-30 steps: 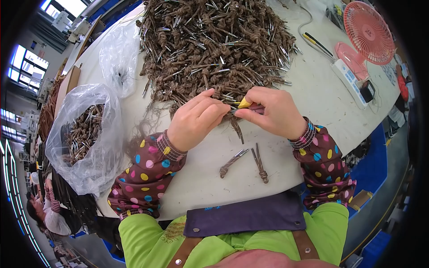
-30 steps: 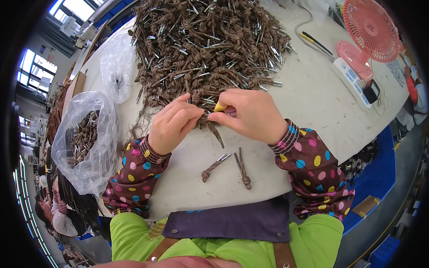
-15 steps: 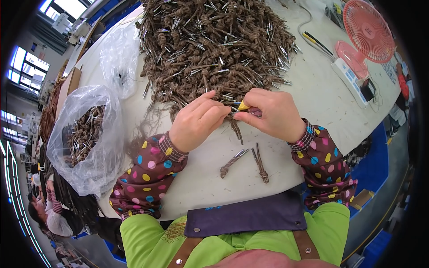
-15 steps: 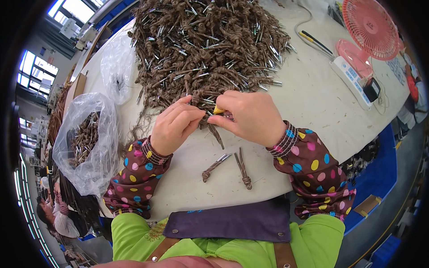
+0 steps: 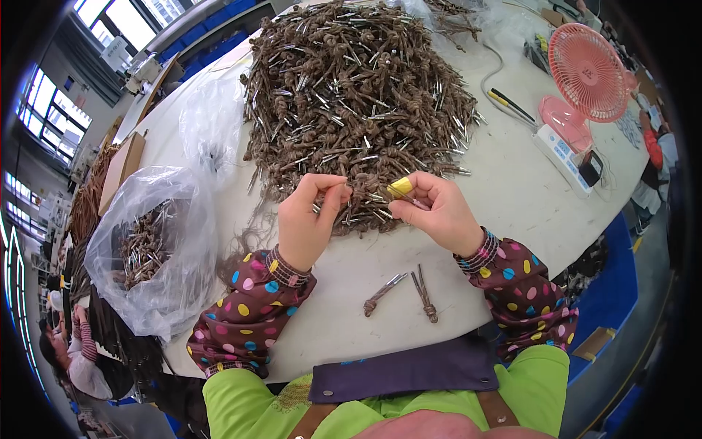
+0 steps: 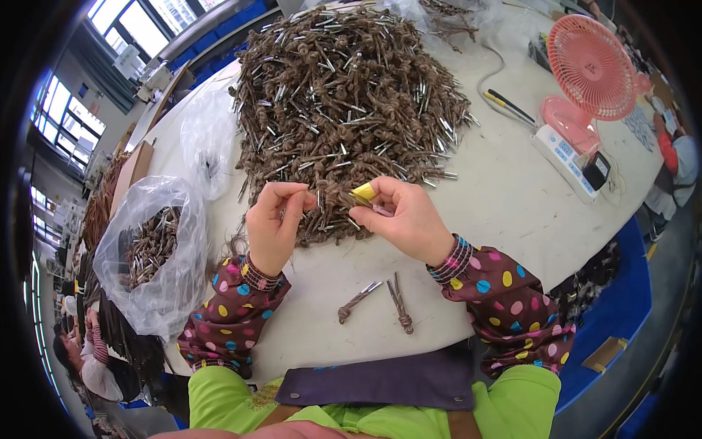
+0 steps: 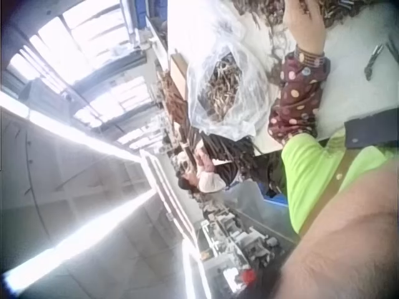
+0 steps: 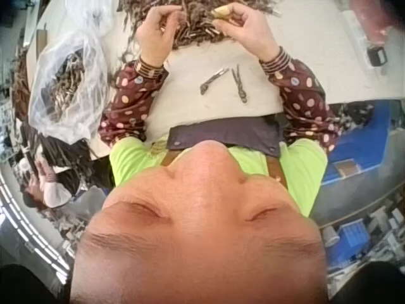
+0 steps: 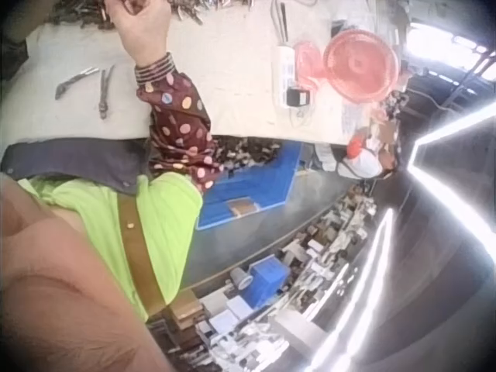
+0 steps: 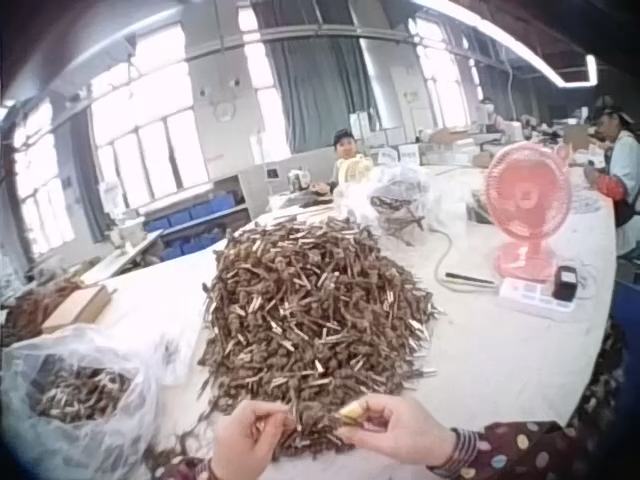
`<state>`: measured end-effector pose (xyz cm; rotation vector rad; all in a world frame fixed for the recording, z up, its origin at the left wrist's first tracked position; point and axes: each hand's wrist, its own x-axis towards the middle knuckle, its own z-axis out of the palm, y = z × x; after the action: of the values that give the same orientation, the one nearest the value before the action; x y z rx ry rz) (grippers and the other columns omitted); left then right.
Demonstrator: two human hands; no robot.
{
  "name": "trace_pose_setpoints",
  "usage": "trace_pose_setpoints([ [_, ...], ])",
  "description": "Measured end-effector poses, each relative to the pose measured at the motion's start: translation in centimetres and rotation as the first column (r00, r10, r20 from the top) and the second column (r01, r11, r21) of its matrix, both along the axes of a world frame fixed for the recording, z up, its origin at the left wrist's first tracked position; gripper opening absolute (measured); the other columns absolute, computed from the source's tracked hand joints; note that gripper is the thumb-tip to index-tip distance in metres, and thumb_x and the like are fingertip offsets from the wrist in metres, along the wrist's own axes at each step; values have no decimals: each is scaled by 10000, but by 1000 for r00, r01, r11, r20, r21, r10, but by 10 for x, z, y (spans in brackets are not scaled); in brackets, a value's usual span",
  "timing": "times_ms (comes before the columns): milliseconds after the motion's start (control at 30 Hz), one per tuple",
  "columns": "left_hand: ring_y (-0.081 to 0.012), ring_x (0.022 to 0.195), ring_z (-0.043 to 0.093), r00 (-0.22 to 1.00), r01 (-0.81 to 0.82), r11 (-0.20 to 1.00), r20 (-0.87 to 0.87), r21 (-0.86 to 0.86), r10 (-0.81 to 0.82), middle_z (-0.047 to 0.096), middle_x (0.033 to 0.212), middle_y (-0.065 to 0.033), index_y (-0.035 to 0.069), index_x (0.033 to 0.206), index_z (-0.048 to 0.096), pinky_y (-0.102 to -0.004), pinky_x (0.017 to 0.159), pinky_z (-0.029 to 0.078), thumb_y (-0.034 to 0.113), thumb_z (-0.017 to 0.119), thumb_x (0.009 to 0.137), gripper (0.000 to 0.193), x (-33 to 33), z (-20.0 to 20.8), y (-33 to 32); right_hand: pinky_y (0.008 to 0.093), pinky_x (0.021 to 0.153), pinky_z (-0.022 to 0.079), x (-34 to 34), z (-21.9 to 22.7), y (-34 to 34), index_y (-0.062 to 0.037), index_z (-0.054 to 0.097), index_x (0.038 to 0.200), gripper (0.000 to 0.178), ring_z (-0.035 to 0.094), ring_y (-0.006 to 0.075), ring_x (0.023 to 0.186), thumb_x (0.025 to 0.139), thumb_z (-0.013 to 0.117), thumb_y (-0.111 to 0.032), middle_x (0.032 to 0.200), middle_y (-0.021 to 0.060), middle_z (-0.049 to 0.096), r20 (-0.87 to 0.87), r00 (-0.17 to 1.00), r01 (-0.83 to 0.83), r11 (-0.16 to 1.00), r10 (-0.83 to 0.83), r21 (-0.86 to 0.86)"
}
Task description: The person is assembling small mechanical or industrial components by sliding metal pins through fibrous or leather-like loops.
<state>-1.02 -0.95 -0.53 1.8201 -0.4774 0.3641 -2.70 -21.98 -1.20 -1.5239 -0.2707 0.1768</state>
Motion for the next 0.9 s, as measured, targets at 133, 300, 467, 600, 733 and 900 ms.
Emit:
trace_pose_setpoints([
  [133, -178, 766, 658, 990, 137, 919, -17, 368, -141, 658, 822, -92, -1, 1023, 582, -257, 707, 511, 8, 583, 871, 152, 5, 5, 10, 172, 605, 414, 1, 4, -4, -9, 612, 958, 190, 482, 8, 671, 818, 693, -110, 772, -27, 599, 181, 967, 197, 977, -180, -81],
  [300, -194, 884, 569, 984, 63, 833, 106, 550, -144, 563, 1149, -112, 53, 1176, 560, -293, 776, 487, 68, 664, 806, 385, 4, 17, 11, 188, 596, 431, 0, 4, -7, -22, 626, 941, 200, 504, 22, 658, 796, 715, -128, 757, 2, 612, 236, 952, 244, 949, -196, -198],
  [467, -124, 831, 570, 962, 269, 914, -131, 304, -240, 627, 1032, -76, 36, 1212, 558, -259, 758, 473, 59, 624, 848, 371, 0, 22, 8, 238, 627, 488, -1, 3, -3, -15, 637, 932, 241, 610, 102, 684, 781, 738, -172, 804, 56, 653, 410, 912, 194, 912, -32, -360],
  [600, -97, 790, 576, 957, 271, 921, -183, 280, -226, 659, 908, -61, 16, 1114, 619, -238, 737, 467, 40, 620, 857, 258, 3, 15, 4, 252, 663, 508, -4, 8, -5, -26, 642, 966, 286, 645, 144, 731, 773, 746, -211, 837, 63, 662, 384, 922, 193, 921, -52, -339],
  [733, -225, 762, 629, 972, 231, 892, -63, 389, -225, 652, 893, -118, 47, 1035, 644, -293, 686, 491, 90, 691, 801, 243, -3, 14, 2, 275, 687, 527, 4, 6, -7, -76, 614, 1088, 388, 667, 180, 782, 764, 745, -243, 888, 60, 674, 428, 899, 228, 933, -91, -279],
  [900, -241, 727, 612, 967, 161, 878, 105, 451, -232, 636, 848, -121, 15, 991, 637, -303, 656, 481, 14, 693, 761, 236, -10, 7, -9, 336, 668, 516, -2, -7, -1, -89, 606, 1037, 328, 661, 259, 795, 750, 715, -204, 878, 73, 679, 537, 842, 246, 921, -49, -302],
])
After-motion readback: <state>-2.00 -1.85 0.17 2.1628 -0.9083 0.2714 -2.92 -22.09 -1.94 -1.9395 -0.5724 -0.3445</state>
